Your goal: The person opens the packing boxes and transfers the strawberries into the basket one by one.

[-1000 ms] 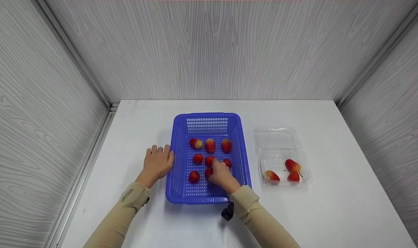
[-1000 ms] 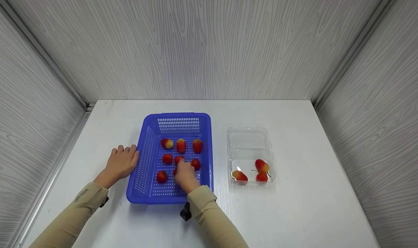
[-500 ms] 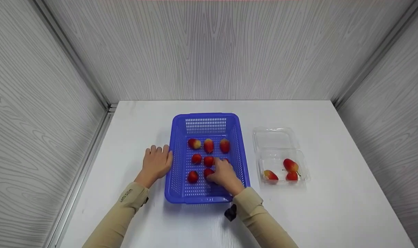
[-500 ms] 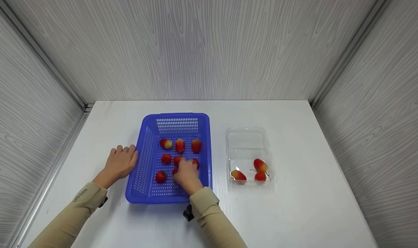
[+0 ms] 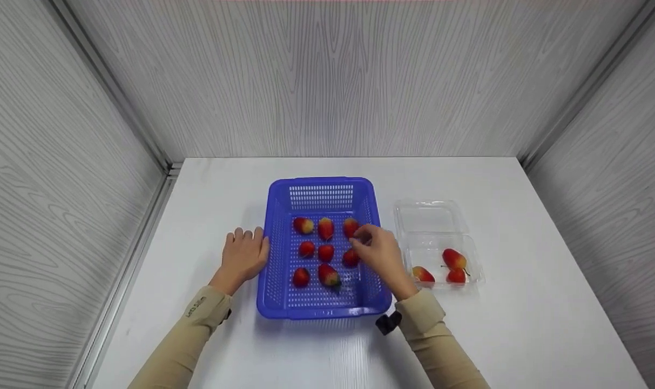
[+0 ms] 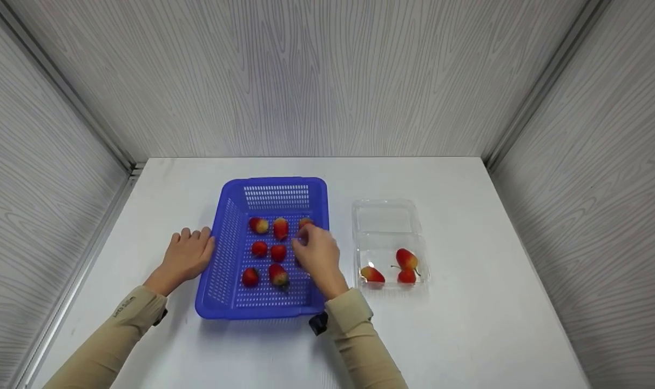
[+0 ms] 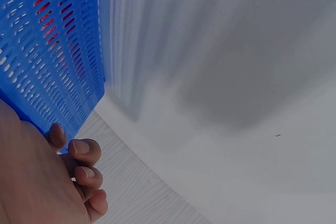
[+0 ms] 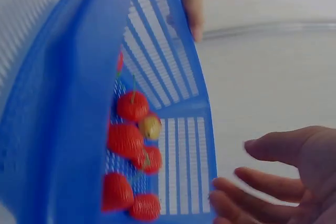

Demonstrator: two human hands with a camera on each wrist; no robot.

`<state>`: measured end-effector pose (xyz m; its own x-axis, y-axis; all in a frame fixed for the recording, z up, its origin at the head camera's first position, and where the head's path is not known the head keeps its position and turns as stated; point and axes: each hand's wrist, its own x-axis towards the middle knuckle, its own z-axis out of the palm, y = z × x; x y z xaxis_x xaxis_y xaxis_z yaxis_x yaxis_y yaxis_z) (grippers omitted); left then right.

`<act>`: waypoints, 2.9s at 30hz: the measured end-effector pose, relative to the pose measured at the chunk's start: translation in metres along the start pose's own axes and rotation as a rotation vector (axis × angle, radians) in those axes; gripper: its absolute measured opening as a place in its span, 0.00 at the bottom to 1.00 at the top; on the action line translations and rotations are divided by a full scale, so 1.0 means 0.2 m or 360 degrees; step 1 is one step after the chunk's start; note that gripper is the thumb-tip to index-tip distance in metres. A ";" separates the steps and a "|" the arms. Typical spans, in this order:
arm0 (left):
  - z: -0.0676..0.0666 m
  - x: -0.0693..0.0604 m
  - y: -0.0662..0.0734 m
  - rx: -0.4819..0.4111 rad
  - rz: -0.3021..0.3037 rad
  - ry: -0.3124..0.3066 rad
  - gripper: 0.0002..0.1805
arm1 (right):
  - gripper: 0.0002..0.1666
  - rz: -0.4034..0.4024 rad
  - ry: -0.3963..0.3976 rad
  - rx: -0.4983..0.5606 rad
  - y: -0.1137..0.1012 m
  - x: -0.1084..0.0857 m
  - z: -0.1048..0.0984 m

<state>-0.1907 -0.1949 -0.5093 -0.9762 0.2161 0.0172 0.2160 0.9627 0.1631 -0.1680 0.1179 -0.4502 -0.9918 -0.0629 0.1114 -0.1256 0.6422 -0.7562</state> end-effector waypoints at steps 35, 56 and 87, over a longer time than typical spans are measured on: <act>0.01 0.00 0.01 -0.0052 -0.0005 0.0004 0.19 | 0.24 0.0525 0.0211 -0.0616 0.86 -0.08 -0.44; 0.02 0.00 0.00 -0.0028 -0.0006 0.0023 0.19 | 0.23 0.0571 0.0111 -0.0532 0.94 -0.11 -0.37; 0.01 -0.01 0.00 -0.0034 -0.0017 0.0007 0.19 | 0.24 0.0379 0.0286 -0.0447 0.57 -0.07 -0.44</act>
<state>-0.1886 -0.1951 -0.5114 -0.9785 0.2053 0.0197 0.2054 0.9612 0.1844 -0.1673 0.2587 -0.4816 -0.9693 0.2309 0.0841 0.1429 0.8080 -0.5715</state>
